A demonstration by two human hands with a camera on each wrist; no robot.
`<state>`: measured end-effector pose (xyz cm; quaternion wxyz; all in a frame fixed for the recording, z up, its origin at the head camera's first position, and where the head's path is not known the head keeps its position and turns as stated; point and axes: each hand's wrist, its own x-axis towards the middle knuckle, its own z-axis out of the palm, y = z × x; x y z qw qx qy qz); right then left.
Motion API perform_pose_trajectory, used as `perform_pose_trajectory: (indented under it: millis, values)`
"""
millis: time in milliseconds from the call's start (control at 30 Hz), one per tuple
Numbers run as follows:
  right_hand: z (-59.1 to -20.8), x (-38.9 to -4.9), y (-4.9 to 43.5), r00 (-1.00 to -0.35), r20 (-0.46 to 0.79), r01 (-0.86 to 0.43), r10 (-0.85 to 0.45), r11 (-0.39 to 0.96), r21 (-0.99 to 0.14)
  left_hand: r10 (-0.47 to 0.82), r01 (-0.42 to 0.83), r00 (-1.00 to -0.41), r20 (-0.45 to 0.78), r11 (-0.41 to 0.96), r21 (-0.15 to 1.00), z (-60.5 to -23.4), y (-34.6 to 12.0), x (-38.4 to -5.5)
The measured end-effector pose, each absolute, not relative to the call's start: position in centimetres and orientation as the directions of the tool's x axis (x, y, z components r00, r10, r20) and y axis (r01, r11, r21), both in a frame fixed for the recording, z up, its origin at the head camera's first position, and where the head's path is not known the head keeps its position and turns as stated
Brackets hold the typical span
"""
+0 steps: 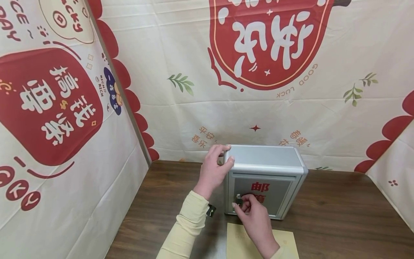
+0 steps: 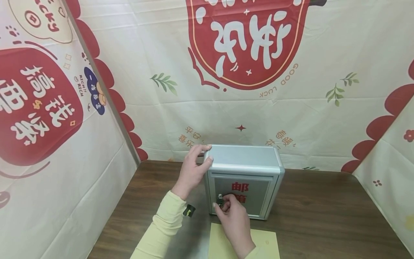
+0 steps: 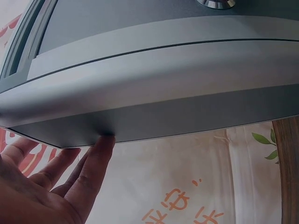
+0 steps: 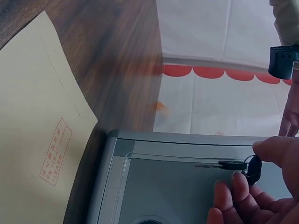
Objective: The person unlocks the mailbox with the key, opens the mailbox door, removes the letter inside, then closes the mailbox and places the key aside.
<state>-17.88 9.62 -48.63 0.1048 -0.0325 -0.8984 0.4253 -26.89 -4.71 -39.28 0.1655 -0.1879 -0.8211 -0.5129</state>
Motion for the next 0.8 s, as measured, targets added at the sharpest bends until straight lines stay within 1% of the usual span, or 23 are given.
perform_pose_trajectory:
  millis: [167, 300, 533, 800]
  values:
    - [-48.9, -17.9, 9.5, -0.969, 0.201, -0.063, 0.145, 0.639, -0.766, 0.135, 0.479, -0.874, 0.467, 0.400, 0.781, -39.2, -4.7, -26.9]
    - [-49.0, -17.9, 9.5, -0.967, 0.209, -0.071, 0.146, 0.633, -0.771, 0.135, 0.481, -0.873, 0.468, 0.395, 0.782, -39.2, -4.8, -26.8]
    - [-48.9, -17.7, 9.5, -0.969, 0.188, -0.043, 0.160, 0.642, -0.765, 0.139, 0.474, -0.877, 0.459, 0.397, 0.786, -39.2, -4.7, -26.7]
    - [-48.9, -16.7, 9.6, -0.982, 0.127, -0.010, 0.143, 0.627, -0.779, 0.140, 0.468, -0.881, 0.452, 0.393, 0.791, -39.2, -4.9, -26.7]
